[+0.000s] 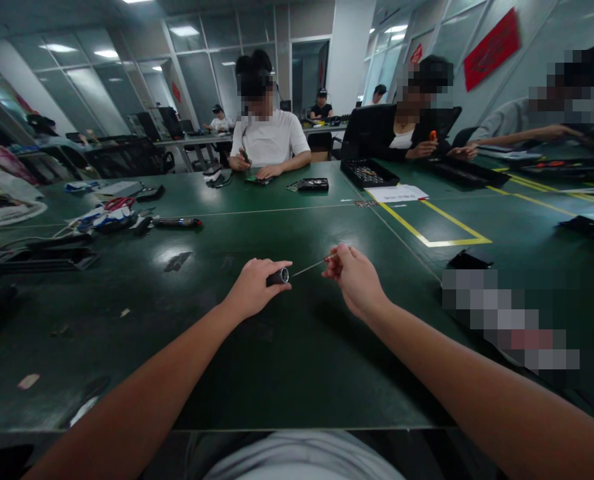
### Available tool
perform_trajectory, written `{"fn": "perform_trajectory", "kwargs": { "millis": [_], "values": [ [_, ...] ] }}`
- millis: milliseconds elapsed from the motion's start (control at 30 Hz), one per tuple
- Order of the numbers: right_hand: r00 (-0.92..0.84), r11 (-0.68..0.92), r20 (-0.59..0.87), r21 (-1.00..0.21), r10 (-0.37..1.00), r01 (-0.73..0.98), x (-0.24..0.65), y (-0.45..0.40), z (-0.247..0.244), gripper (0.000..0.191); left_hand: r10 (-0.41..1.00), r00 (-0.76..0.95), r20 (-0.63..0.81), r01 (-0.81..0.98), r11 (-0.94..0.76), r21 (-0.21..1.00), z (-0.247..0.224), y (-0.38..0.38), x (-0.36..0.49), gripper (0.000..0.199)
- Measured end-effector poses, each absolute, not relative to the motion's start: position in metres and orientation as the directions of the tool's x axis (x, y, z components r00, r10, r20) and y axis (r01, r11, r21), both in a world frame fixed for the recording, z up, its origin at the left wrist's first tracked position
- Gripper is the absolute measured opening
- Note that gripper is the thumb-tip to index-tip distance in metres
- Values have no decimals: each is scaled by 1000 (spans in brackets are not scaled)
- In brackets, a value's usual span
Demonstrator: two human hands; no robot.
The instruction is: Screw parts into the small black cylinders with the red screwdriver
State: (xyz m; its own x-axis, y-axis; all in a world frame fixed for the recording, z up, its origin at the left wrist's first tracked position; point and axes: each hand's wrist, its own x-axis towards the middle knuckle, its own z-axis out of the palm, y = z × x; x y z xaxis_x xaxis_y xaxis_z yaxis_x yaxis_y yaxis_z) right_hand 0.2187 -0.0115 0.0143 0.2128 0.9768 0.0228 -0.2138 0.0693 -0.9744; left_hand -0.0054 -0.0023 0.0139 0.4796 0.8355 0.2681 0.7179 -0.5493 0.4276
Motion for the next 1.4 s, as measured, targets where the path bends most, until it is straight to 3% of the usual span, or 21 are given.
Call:
{"fn": "perform_trajectory", "kwargs": {
  "millis": [200,433,1133,1300,1400],
  "values": [
    [171,197,179,-976,969,-94,214,-16,14,29,847,457,271,695,-531,486,13,-4,-5,47],
    [123,271,265,-962,956,-35,214,-21,16,28,850,448,275,694,-525,493,14,-6,-3,47],
    [63,350,352,-936,934,34,213,-28,25,23,871,415,263,688,-489,535,16,-7,-3,46],
    [15,371,372,-927,928,51,214,-35,32,38,872,419,253,686,-487,541,13,-6,-3,47],
    [45,373,387,-910,921,181,213,-40,34,42,873,424,241,683,-482,548,12,-5,-4,45]
  ]
}}
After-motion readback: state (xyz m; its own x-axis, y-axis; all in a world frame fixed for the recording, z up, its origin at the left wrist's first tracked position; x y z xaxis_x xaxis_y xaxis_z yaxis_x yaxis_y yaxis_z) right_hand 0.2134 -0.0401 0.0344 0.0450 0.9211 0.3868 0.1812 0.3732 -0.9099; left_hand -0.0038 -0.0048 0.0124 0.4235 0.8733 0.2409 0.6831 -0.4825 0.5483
